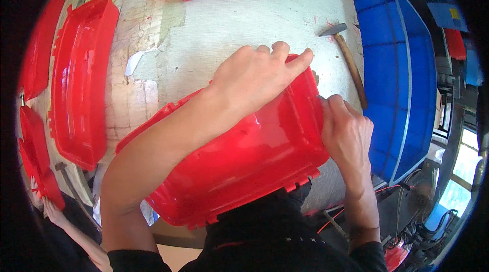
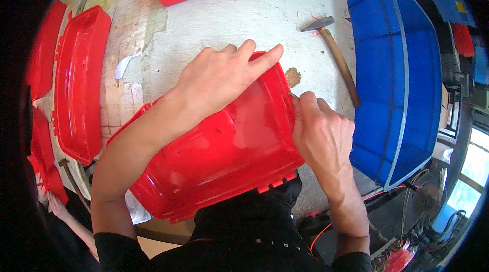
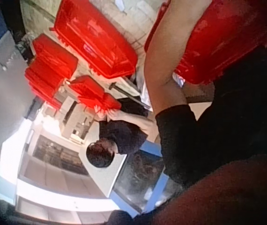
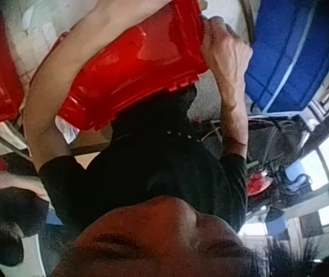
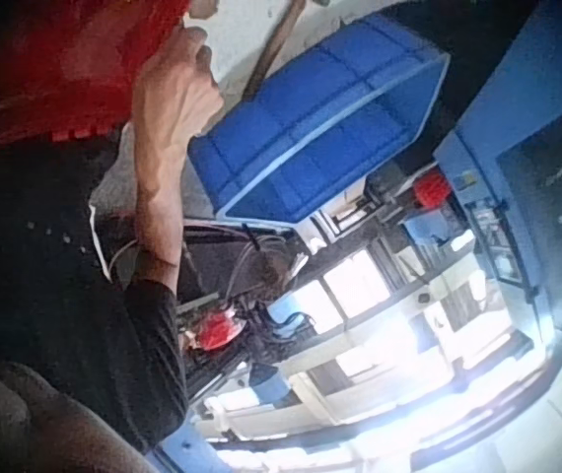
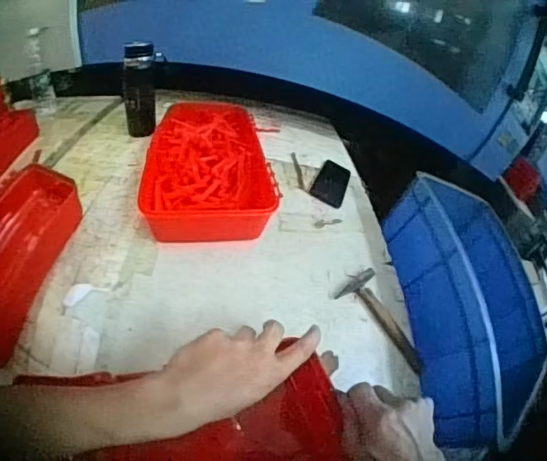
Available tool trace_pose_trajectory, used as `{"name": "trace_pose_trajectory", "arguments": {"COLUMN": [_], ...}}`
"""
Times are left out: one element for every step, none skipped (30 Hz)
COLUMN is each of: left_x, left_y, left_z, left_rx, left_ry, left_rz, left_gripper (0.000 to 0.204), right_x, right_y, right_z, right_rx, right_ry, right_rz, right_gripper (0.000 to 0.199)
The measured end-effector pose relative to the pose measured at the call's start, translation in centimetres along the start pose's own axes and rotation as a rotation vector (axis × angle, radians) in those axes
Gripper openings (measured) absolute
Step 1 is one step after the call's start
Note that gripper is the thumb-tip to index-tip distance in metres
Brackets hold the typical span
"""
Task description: The person assembles red plastic containers by snapping lids onto bases and inserting small red plastic pieces into the handles. They repeatedly pick up containers, attach lids, and insert pieces, then place finished units into a blue bin.
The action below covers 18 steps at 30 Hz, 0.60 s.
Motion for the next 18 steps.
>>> {"name": "trace_pose_trajectory", "arguments": {"left_x": [0.0, 0.1, 0.1, 0.0, 0.0, 0.0, 0.0, 0.1, 0.0, 0.1, 0.1, 0.1, 0.0, 0.0, 0.0, -0.1, -0.1, -0.2], "left_y": [0.0, 0.0, 0.0, 0.0, 0.0, 0.0, 0.0, 0.1, 0.1, 0.1, 0.1, 0.1, 0.0, 0.0, 0.0, 0.0, -0.1, -0.1], "left_z": [0.0, 0.1, 0.1, 0.1, 0.1, 0.1, 0.1, 0.0, 0.0, 0.0, 0.0, 0.0, 0.0, 0.0, 0.0, 0.1, 0.1, 0.1], "left_rx": [0.002, 0.001, -0.001, -0.005, -0.012, -0.012, -0.013, -0.015, -0.016, -0.014, -0.012, -0.013, -0.015, -0.017, -0.015, -0.016, -0.013, -0.012], "left_ry": [-0.017, -0.036, -0.020, -0.003, 0.012, 0.008, 0.007, 0.005, 0.007, 0.012, 0.018, 0.032, 0.046, 0.069, 0.056, 0.051, 0.055, 0.052], "left_rz": [-0.002, -0.003, 0.010, 0.020, 0.031, 0.024, 0.015, 0.008, 0.018, 0.027, 0.036, 0.041, 0.046, 0.045, 0.046, 0.041, 0.023, 0.023], "left_gripper": [0.056, 0.055, 0.054, 0.054, 0.053, 0.054, 0.055, 0.056, 0.056, 0.057, 0.058, 0.058, 0.059, 0.060, 0.060, 0.060, 0.060, 0.061], "right_x": [-0.2, -0.2, -0.2, -0.2, -0.1, 0.0, 0.1, 0.2, 0.3, 0.4, 0.4, 0.5, 0.5, 0.6, 0.7, 0.8, 1.0, 1.1], "right_y": [0.2, 0.2, 0.2, 0.1, -0.1, -0.3, -0.5, -0.8, -1.1, -1.4, -1.7, -2.0, -2.4, -2.8, -3.2, -3.6, -4.0, -4.4], "right_z": [0.0, 0.0, 0.0, -0.1, -0.2, -0.3, -0.5, -0.6, -0.7, -0.8, -0.9, -0.9, -1.0, -1.1, -1.2, -1.3, -1.4, -1.5], "right_rx": [-0.008, -0.015, -0.026, -0.025, -0.026, -0.038, -0.039, -0.049, -0.058, -0.064, -0.069, -0.063, -0.088, -0.102, -0.115, -0.111, -0.107, -0.103], "right_ry": [0.009, 0.019, 0.028, 0.030, 0.030, 0.031, 0.031, 0.035, 0.039, 0.035, 0.030, 0.028, 0.040, 0.053, 0.067, 0.055, 0.042, 0.028], "right_rz": [0.003, -0.001, -0.006, -0.002, 0.002, 0.001, 0.012, 0.018, 0.024, 0.033, 0.043, 0.041, 0.053, 0.055, 0.057, 0.066, 0.073, 0.081], "right_gripper": [0.022, 0.022, 0.023, 0.023, 0.023, 0.023, 0.023, 0.023, 0.023, 0.022, 0.022, 0.021, 0.021, 0.021, 0.021, 0.021, 0.021, 0.021]}}
Point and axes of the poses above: each hand's wrist, its own y-axis towards the middle knuckle, its own x-axis out of the back of the hand, z = x × y, the point moved 2 cm from there along y, towards the middle knuckle, and after that the axes turned 9 degrees about y, right-handed, at the moved point
